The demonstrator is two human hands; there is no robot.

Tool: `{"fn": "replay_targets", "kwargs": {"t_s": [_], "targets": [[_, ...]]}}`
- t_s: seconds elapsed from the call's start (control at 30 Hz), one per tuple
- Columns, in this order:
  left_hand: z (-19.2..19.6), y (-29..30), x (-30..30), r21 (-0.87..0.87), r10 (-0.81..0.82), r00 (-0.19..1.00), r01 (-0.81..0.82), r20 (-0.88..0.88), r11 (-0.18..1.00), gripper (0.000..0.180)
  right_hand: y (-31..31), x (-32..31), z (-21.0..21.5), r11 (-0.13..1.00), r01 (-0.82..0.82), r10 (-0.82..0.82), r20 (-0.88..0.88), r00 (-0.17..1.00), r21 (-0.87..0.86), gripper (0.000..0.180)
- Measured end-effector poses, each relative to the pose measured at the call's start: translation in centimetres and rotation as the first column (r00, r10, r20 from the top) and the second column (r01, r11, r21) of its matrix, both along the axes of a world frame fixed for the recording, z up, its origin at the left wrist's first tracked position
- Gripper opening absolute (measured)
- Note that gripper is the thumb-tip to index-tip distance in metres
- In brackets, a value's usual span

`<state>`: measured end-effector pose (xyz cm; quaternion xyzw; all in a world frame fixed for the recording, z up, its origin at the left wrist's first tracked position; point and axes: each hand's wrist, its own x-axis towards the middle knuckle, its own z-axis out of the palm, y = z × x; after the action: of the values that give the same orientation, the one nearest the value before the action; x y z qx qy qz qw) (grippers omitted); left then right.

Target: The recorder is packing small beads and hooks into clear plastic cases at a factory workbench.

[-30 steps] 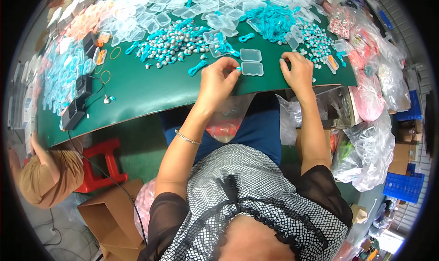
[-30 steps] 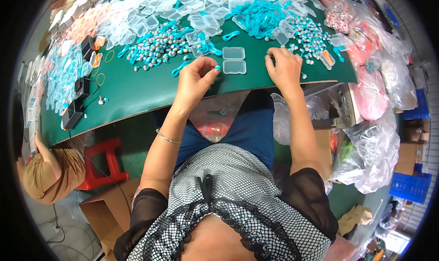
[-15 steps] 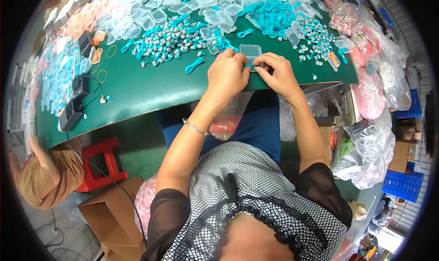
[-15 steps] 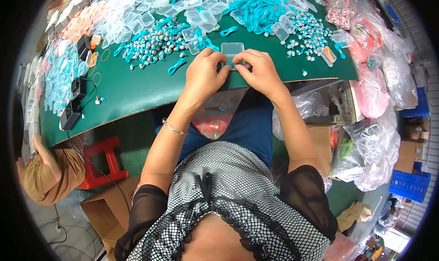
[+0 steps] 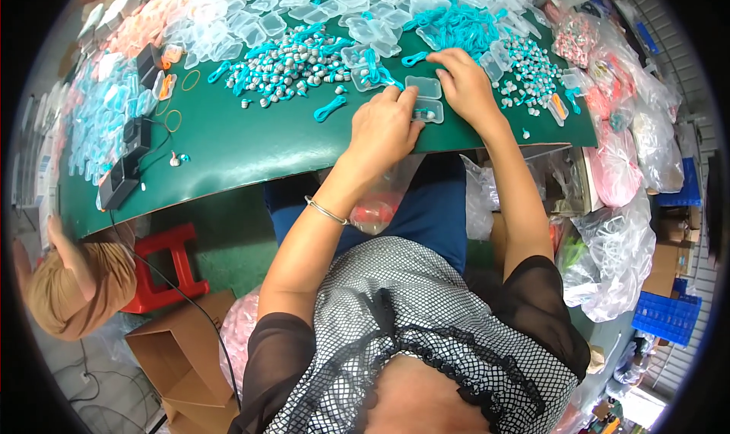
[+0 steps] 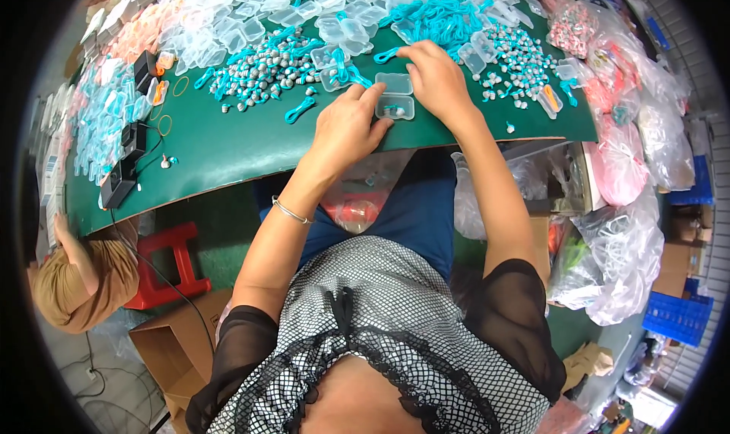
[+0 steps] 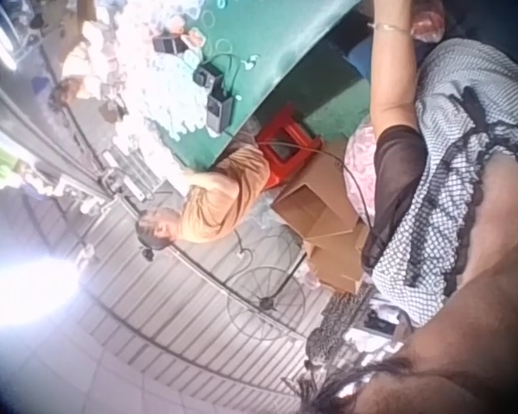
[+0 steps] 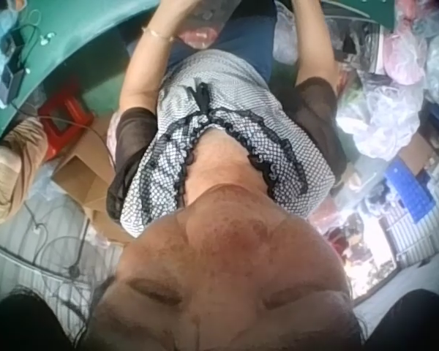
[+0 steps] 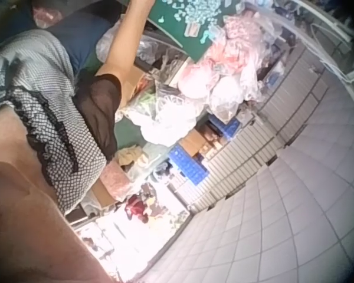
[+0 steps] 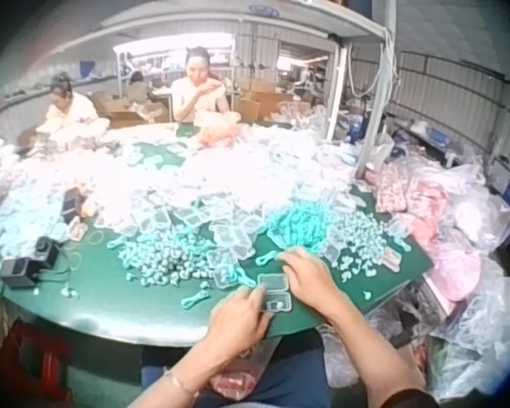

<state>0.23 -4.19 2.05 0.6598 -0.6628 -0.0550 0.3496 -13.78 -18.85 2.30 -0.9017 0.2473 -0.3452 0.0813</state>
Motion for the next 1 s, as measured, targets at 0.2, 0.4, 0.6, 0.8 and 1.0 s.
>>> {"fn": "replay_targets", "kwargs": {"t_s": [0.2, 0.4, 0.6, 0.8, 1.0], "targets": [[-0.2, 0.0, 0.1, 0.040, -0.030, 0.999, 0.030, 0.020, 0.999, 0.044, -2.7, 1.9, -0.7, 0.993, 0.050, -0.077, -0.275, 0.958, -0.103, 0.031], [-0.6, 0.8, 1.0, 0.023, -0.055, 0.995, 0.057, -0.088, 0.998, 0.043, 0.5, -1.0, 1.5, 0.977, 0.009, 0.024, -0.151, 0.988, 0.215, 0.026], [-1.1, 0.7, 1.3, -0.014, -0.066, 0.984, 0.065, -0.165, 0.998, 0.044, 4.5, -3.5, 0.7, 0.945, -0.203, 0.200, 0.039, 0.979, 0.257, 0.015], [-1.1, 0.5, 1.3, 0.026, -0.064, 0.980, 0.071, -0.190, 0.997, 0.044, 4.7, -2.8, 0.8, 0.981, -0.193, 0.195, -0.109, 0.975, 0.029, 0.017], [-1.1, 0.8, 1.3, -0.001, -0.061, 0.985, 0.061, -0.162, 0.998, 0.042, 3.8, -2.3, 1.7, 0.978, -0.207, 0.206, -0.172, 0.963, 0.014, 0.018]]}}
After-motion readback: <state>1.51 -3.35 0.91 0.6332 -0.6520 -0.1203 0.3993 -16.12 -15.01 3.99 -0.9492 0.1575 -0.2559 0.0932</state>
